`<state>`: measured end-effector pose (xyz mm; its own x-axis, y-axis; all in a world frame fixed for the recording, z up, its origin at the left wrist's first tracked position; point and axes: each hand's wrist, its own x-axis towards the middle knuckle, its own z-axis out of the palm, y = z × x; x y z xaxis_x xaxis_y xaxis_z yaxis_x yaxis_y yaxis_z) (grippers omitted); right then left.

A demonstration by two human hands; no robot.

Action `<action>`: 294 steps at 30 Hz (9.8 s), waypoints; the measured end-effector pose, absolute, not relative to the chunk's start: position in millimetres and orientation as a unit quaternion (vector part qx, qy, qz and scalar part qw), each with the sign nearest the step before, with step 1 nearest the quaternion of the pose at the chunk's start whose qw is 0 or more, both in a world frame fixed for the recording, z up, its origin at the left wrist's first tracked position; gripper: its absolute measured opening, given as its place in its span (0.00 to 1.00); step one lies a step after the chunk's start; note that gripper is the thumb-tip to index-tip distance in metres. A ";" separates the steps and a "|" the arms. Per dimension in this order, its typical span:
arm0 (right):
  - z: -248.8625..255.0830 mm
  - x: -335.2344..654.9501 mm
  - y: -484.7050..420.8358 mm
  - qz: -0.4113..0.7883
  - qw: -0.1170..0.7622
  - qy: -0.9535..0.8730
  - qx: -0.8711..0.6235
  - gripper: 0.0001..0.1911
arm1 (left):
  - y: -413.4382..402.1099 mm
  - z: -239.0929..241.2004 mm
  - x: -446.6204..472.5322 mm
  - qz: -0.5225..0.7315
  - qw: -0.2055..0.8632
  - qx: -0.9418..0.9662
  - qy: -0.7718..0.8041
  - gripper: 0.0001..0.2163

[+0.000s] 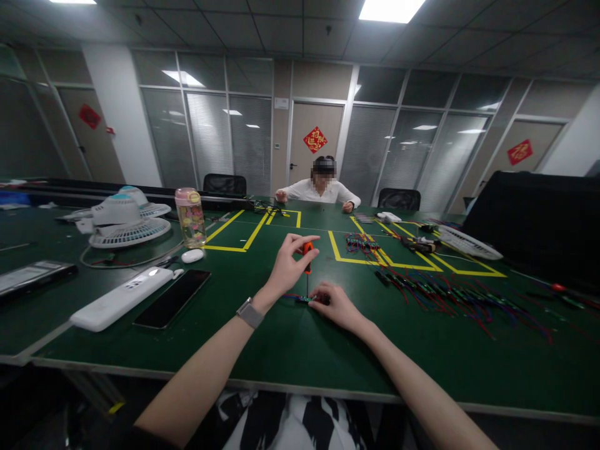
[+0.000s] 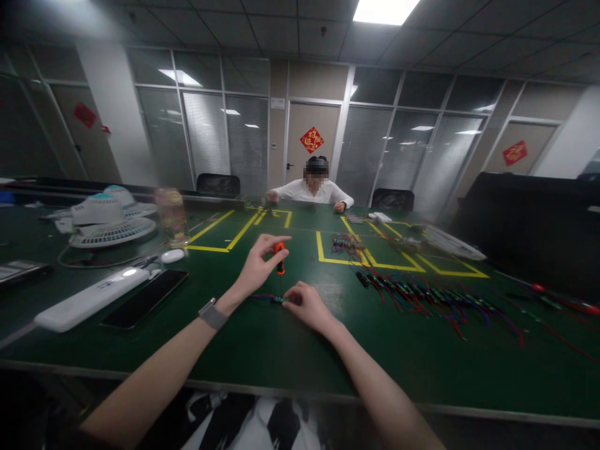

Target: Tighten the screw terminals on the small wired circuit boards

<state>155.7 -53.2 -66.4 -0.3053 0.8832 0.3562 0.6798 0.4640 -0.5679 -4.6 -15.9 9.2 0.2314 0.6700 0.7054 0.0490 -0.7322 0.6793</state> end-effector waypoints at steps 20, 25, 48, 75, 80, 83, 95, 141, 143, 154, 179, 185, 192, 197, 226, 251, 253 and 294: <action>-66.5 154.6 -54.7 0.165 0.343 -0.787 -0.486 0.04 | -18.6 8.5 -3.1 0.566 0.258 0.744 0.245 0.14; -65.7 154.6 -54.7 0.162 0.338 -0.787 -0.491 0.04 | -19.4 8.9 -3.7 0.554 0.301 0.744 0.222 0.15; -64.4 155.3 -53.7 0.180 0.333 -0.783 -0.494 0.04 | -19.2 8.6 -3.0 0.576 0.288 0.728 0.236 0.14; -64.7 157.9 -52.8 0.175 0.325 -0.792 -0.486 0.07 | -14.3 8.7 -5.2 0.581 0.254 0.731 0.253 0.14; -65.7 158.6 -52.8 0.168 0.326 -0.797 -0.480 0.07 | -15.6 10.1 -5.5 0.570 0.287 0.730 0.244 0.14; -67.3 158.9 -52.2 0.165 0.330 -0.797 -0.478 0.07 | -17.0 9.4 -5.1 0.582 0.242 0.732 0.258 0.13; -67.6 159.3 -51.0 0.164 0.326 -0.798 -0.480 0.07 | -19.5 11.7 -4.1 0.590 0.239 0.728 0.254 0.12; -64.3 158.8 -52.9 0.173 0.323 -0.797 -0.480 0.06 | -11.9 9.4 -4.5 0.553 0.359 0.720 0.216 0.16; -64.3 158.5 -52.9 0.172 0.321 -0.796 -0.483 0.07 | -11.6 8.5 -3.5 0.546 0.392 0.711 0.206 0.17; -62.3 158.0 -54.0 0.166 0.311 -0.798 -0.488 0.07 | -15.1 8.8 -3.3 0.559 0.348 0.720 0.219 0.15; -62.8 157.1 -54.3 0.168 0.317 -0.796 -0.486 0.07 | -19.2 8.6 -3.3 0.587 0.231 0.731 0.262 0.12; -63.4 157.5 -53.8 0.169 0.318 -0.796 -0.486 0.07 | -19.6 9.3 -2.9 0.543 0.349 0.732 0.218 0.17; -61.9 157.1 -54.3 0.169 0.315 -0.800 -0.483 0.08 | -22.3 3.1 3.0 0.629 0.187 0.687 0.311 0.12; -60.3 156.3 -55.3 0.170 0.314 -0.798 -0.486 0.07 | -15.7 3.5 1.7 0.566 0.351 0.708 0.235 0.17; -60.6 157.2 -54.6 0.170 0.310 -0.799 -0.487 0.07 | -19.0 7.4 -2.1 0.591 0.199 0.732 0.275 0.13; -61.2 158.1 -53.8 0.176 0.327 -0.799 -0.473 0.08 | -16.4 1.1 0.2 0.545 0.279 0.759 0.220 0.17; -61.5 158.1 -53.6 0.175 0.327 -0.799 -0.474 0.08 | -17.5 1.6 1.0 0.549 0.283 0.756 0.216 0.19; -63.4 157.1 -52.3 0.184 0.313 -0.794 -0.487 0.08 | -15.8 8.9 -2.2 0.572 0.334 0.715 0.222 0.13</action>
<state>157.1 -52.3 -63.4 -0.3291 0.8892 0.3180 0.6590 0.4574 -0.5971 -2.2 -15.8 8.9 0.2466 0.7003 0.6699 -0.0650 -0.6777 0.7324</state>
